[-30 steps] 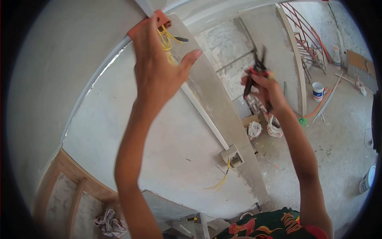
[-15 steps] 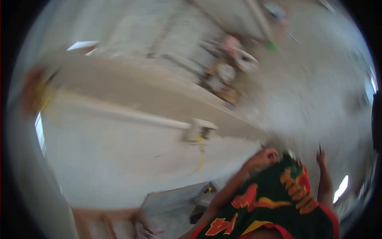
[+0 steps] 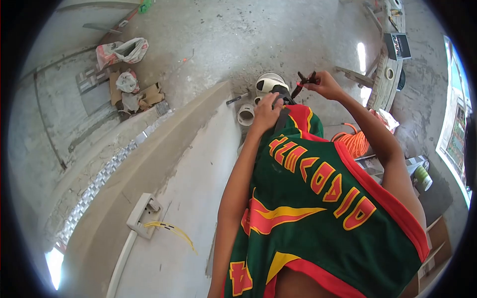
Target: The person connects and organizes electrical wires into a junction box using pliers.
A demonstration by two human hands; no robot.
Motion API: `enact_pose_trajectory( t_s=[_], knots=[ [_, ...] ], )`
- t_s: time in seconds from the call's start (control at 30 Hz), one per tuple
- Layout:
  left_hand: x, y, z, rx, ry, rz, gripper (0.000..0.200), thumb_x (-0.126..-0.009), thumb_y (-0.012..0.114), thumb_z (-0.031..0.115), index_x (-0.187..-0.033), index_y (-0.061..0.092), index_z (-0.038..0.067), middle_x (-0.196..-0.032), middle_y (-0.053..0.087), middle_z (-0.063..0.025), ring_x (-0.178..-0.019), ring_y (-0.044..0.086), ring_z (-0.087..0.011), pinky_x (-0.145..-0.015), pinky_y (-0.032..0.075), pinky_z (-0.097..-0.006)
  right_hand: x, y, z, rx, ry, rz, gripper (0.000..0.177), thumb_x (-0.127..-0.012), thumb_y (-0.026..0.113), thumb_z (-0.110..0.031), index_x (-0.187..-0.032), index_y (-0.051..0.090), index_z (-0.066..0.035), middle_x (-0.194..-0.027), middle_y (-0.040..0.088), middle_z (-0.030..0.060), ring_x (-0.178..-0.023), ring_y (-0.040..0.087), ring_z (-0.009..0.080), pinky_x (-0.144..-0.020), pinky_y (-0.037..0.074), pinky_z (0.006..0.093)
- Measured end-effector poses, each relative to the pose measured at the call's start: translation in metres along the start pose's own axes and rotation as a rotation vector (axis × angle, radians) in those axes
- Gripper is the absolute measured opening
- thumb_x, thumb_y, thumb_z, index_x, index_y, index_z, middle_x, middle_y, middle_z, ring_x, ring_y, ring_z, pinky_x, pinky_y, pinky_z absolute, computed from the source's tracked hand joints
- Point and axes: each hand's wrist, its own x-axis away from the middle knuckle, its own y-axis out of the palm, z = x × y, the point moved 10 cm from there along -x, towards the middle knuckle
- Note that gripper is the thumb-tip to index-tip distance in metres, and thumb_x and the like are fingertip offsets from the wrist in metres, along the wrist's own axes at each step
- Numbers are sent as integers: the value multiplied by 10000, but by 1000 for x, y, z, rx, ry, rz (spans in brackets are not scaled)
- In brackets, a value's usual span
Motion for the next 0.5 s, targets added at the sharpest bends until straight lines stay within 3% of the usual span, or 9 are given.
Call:
enact_pose_trajectory(
  t_s=[0.1, 0.2, 0.27, 0.3, 0.4, 0.43, 0.5],
  knots=[
    [14, 38, -26, 66, -367, -464, 393, -935, 544, 356, -1187, 634, 68, -1094, 669, -207, -1045, 629, -370, -894, 488, -432, 3, 16, -7, -45, -150, -76, 130, -805, 706, -39, -927, 707, 4, -766, 686, 62, -695, 609, 114, -631, 493, 302],
    [10, 26, -20, 15, -418, -528, 402, -923, 566, 327, -1246, 604, 91, -1070, 672, -211, -1022, 641, -348, -895, 483, -410, 6, 32, -5, 48, -192, -152, 153, -787, 694, 9, -938, 713, 5, -839, 708, 118, -732, 672, 181, -684, 538, 324],
    [15, 33, -16, 16, -281, -555, 408, -911, 565, 292, -1284, 579, 128, -1071, 667, -225, -1005, 641, -358, -888, 486, -420, 11, 42, -10, 71, -205, -170, 158, -792, 704, 5, -950, 707, 13, -874, 709, 117, -762, 673, 185, -697, 538, 327],
    [17, 36, -14, 16, -215, -564, 418, -905, 565, 274, -1303, 567, 146, -1072, 664, -233, -997, 641, -363, -884, 487, -425, 15, 43, -21, 178, -264, -163, 162, -767, 709, 12, -927, 718, -10, -828, 694, 125, -719, 668, 215, -648, 528, 333],
    [23, 44, -6, -202, -228, -789, 462, -899, 549, 235, -1359, 518, 205, -1083, 653, -207, -1025, 621, -359, -887, 484, -427, 25, 41, -38, 247, -271, -205, 142, -736, 684, 30, -870, 717, -7, -792, 695, 127, -695, 672, 250, -649, 521, 335],
    [22, 45, -3, -287, -75, -701, 521, -889, 543, 210, -1404, 472, 240, -1087, 629, -166, -1047, 598, -337, -909, 471, -455, 28, 40, -37, 272, -301, -221, 140, -724, 691, 16, -860, 716, -9, -780, 690, 130, -689, 670, 249, -639, 518, 338],
    [26, 50, -6, -377, -93, -718, 488, -873, 564, 215, -1355, 519, 271, -1107, 610, -125, -1060, 589, -335, -926, 457, -486, 34, 39, -41, 219, -266, -290, 123, -726, 698, -2, -847, 718, -18, -765, 684, 130, -682, 666, 261, -631, 514, 338]
  ],
)
